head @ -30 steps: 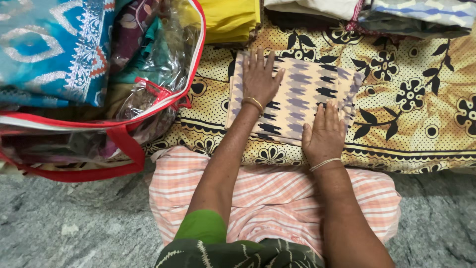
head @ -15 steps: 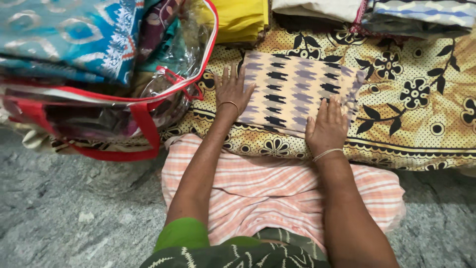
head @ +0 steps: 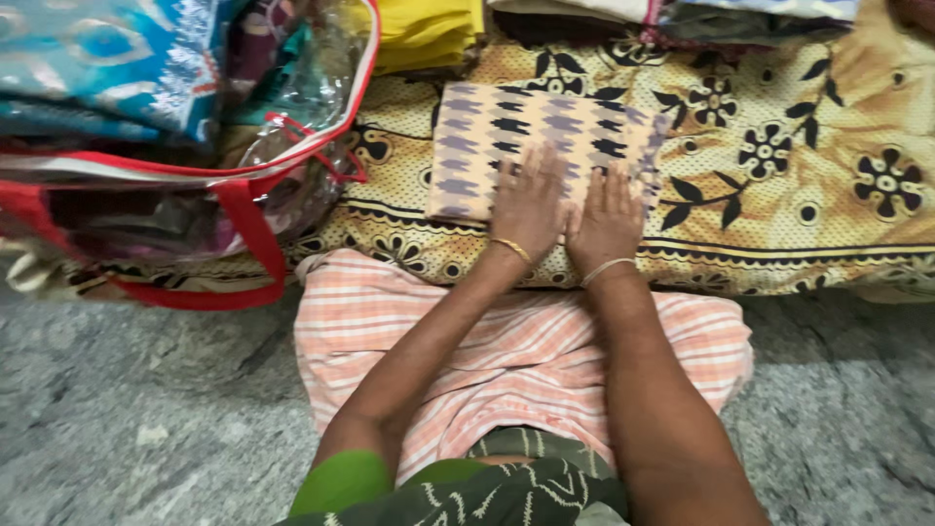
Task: The person folds a patterned cloth by hand on a patterned floor covering. They repeatedly unfold and refold the cloth to align edges and smooth creases, then place the folded piece on a nearby stack of folded items.
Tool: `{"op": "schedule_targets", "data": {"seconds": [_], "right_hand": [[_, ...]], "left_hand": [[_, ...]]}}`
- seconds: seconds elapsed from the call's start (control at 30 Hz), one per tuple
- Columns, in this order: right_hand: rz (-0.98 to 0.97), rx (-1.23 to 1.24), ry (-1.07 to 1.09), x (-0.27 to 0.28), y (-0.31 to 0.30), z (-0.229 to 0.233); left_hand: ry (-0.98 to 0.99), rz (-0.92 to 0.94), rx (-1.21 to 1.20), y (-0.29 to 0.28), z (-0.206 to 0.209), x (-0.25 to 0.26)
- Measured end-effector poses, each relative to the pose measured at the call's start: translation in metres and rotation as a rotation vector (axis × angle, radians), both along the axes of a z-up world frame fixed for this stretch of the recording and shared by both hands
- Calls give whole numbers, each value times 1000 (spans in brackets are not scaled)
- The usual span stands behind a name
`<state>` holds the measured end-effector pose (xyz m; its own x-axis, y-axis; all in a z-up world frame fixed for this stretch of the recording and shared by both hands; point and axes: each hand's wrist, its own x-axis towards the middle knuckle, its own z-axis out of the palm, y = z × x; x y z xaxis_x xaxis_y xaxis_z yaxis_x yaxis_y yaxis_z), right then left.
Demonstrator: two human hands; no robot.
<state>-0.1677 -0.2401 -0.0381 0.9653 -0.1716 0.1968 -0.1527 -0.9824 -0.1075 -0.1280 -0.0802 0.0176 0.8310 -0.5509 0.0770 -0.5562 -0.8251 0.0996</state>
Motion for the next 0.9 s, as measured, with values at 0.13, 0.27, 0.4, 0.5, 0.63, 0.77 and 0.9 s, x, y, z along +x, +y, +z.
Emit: {"op": "schedule_targets", "data": {"seconds": [0.13, 0.27, 0.4, 0.5, 0.63, 0.77, 0.9], "right_hand": [[14, -40, 35, 2, 1, 5], [-14, -4, 80, -8, 8, 13], [-31, -8, 127, -7, 15, 37], [-110, 86, 147, -7, 10, 52], [-300, 241, 240, -4, -12, 69], [-352, 299, 73, -6, -13, 78], [10, 13, -111, -7, 31, 68]], "left_hand": [[69, -67, 60, -33, -8, 5], [52, -58, 29, -22, -21, 15], [133, 1, 92, -3, -12, 45], [170, 84, 90, 15, -7, 62], [173, 138, 89, 27, -5, 77], [172, 134, 69, 29, -9, 78], [160, 138, 67, 27, -20, 79]]}}
